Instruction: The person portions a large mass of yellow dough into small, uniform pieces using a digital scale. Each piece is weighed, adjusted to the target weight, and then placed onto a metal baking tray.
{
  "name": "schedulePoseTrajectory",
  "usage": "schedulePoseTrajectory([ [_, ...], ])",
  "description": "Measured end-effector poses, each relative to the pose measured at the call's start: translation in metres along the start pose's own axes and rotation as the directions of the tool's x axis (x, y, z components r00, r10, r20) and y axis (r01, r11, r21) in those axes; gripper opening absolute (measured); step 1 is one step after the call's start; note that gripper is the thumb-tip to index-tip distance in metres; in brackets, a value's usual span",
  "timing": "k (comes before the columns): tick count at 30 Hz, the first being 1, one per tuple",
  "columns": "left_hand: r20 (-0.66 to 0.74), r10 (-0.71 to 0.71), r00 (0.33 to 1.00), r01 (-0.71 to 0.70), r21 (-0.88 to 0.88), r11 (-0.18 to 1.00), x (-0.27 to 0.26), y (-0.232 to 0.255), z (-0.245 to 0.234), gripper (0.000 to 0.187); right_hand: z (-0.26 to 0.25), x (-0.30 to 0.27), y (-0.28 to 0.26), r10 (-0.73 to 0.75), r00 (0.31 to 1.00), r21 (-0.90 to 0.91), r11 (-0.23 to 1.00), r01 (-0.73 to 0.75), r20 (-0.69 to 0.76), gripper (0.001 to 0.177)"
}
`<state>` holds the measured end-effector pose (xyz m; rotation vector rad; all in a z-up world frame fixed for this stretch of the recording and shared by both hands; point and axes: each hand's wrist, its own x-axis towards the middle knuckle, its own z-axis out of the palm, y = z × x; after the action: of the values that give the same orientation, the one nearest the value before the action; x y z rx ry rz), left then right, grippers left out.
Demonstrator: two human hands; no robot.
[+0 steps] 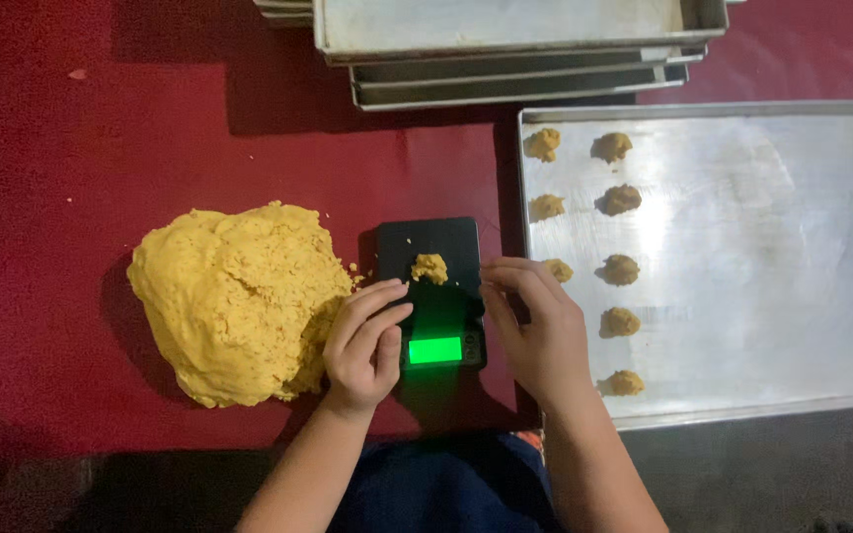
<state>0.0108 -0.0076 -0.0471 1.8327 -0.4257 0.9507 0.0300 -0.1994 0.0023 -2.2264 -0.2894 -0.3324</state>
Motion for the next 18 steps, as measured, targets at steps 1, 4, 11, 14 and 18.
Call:
schedulePoseTrajectory([
  [1,0.021,-0.015,1.000,0.015,0.001,1.000,-0.002,0.004,-0.004,0.026,0.001,-0.002,-0.003,0.024,1.000,0.012,1.000,-0.024,0.001,0.013],
  [4,-0.019,-0.023,1.000,0.023,0.009,1.000,-0.005,-0.003,0.000,0.016,0.006,0.001,0.011,-0.027,0.999,-0.059,0.998,0.028,0.020,0.010],
  [11,-0.026,-0.079,0.997,0.080,0.032,0.996,-0.007,0.001,0.000,0.020,0.015,0.006,-0.002,-0.039,0.996,-0.119,0.992,0.048,0.081,0.021],
  [14,-0.011,-0.121,0.993,0.121,0.024,0.992,-0.005,0.003,-0.002,0.021,0.022,0.010,-0.001,-0.158,0.971,-0.209,0.958,0.195,0.180,0.026],
  [18,0.010,-0.139,0.990,0.138,0.068,0.988,-0.004,0.007,-0.005,0.021,0.033,0.018,0.006,-0.308,0.841,-0.235,0.866,0.441,0.445,0.033],
])
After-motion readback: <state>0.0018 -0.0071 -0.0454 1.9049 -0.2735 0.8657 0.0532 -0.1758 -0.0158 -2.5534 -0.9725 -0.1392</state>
